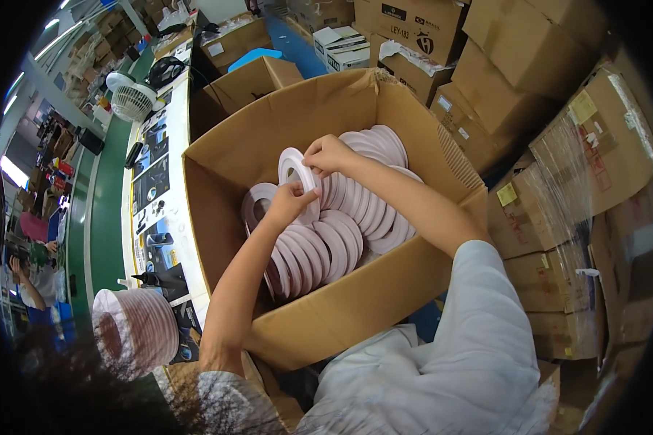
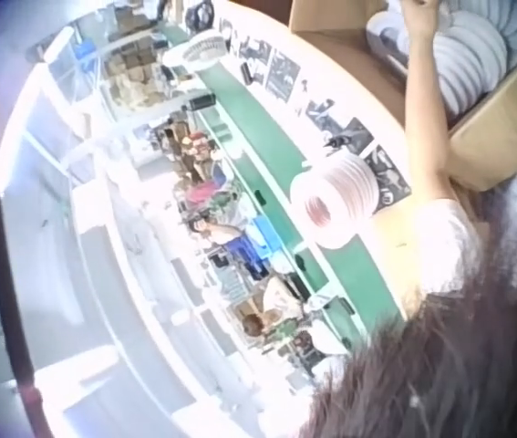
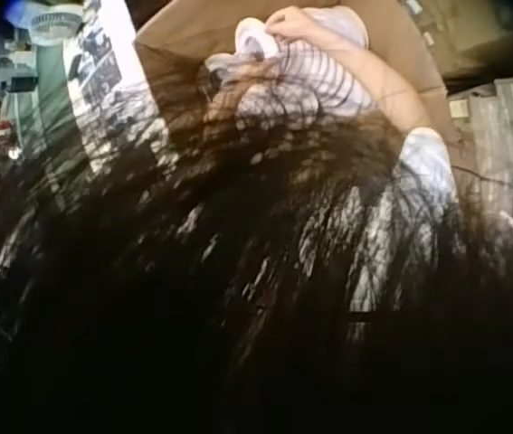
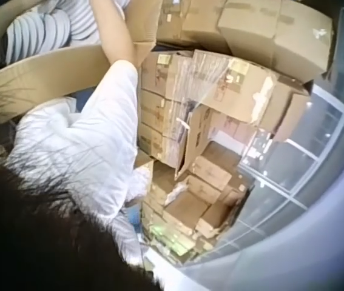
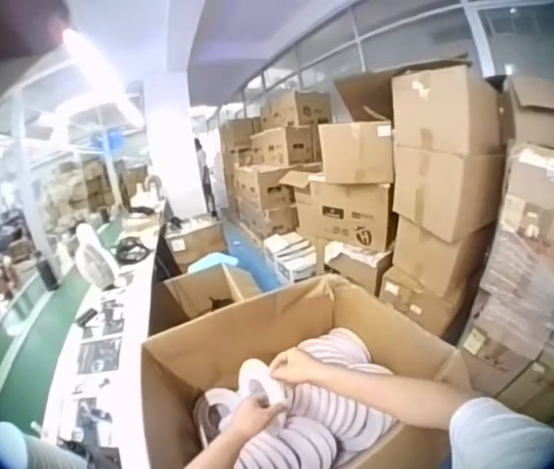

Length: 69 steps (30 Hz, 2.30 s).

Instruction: Taking circular ring components from a cardboard box and stacking them onto a larger roll on a workbench.

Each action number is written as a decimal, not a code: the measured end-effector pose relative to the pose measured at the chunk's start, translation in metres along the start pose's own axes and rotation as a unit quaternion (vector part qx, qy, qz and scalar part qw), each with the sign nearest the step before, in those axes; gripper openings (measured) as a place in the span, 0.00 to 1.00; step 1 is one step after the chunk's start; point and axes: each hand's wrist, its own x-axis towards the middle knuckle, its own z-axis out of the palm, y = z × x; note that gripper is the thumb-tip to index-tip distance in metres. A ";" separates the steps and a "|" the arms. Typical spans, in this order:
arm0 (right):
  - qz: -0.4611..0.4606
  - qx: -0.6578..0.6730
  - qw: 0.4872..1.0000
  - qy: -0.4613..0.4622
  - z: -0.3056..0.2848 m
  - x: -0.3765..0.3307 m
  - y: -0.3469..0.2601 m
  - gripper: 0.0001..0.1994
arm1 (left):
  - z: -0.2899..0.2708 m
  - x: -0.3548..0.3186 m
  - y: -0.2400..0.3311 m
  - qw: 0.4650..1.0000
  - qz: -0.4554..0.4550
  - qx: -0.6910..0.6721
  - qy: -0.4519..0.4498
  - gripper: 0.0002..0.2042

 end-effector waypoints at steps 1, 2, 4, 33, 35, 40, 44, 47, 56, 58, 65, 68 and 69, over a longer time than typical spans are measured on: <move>-0.006 -0.033 0.999 -0.009 0.001 0.001 0.003 0.15 | -0.005 0.002 0.000 1.000 -0.005 -0.019 0.009 0.21; -0.008 -0.031 0.999 -0.009 0.001 0.002 0.006 0.15 | -0.010 0.001 -0.002 1.000 -0.004 -0.017 0.010 0.21; 0.079 0.004 0.993 -0.086 -0.001 0.003 0.013 0.20 | -0.016 0.000 0.000 0.992 -0.026 -0.119 -0.027 0.21; 0.017 0.110 0.993 -0.035 -0.040 0.006 -0.008 0.08 | -0.072 -0.010 -0.009 0.940 -0.032 -0.327 -0.093 0.34; 0.029 0.108 0.993 -0.044 -0.041 0.006 -0.009 0.08 | -0.066 -0.012 -0.008 0.943 0.028 -0.318 -0.092 0.34; 0.045 0.098 0.993 -0.045 -0.052 0.001 -0.014 0.13 | -0.063 -0.021 0.024 0.914 0.123 -0.360 -0.140 0.28; 0.043 0.119 0.990 -0.055 -0.052 -0.005 -0.024 0.13 | -0.060 -0.015 0.017 0.899 0.015 -0.401 -0.178 0.23; 0.049 0.133 0.989 -0.046 -0.054 -0.006 -0.023 0.14 | -0.058 -0.010 0.010 0.956 -0.076 -0.241 -0.147 0.23; 0.113 0.203 0.969 -0.091 -0.055 -0.003 -0.021 0.17 | -0.069 -0.017 0.018 0.908 0.022 -0.398 -0.128 0.25; 0.136 0.114 0.981 -0.084 -0.051 0.004 -0.007 0.18 | -0.068 -0.012 0.013 0.917 0.014 -0.382 -0.111 0.25; -0.131 0.236 0.962 -0.033 -0.058 -0.001 -0.020 0.31 | -0.062 -0.023 0.031 0.889 0.084 -0.446 -0.061 0.23; -0.182 0.319 0.926 -0.081 -0.062 -0.001 -0.026 0.27 | -0.071 -0.026 0.035 0.871 0.086 -0.456 -0.165 0.22; -0.155 0.322 0.931 -0.071 -0.061 0.000 -0.026 0.25 | -0.073 -0.023 0.030 0.871 0.087 -0.454 -0.164 0.22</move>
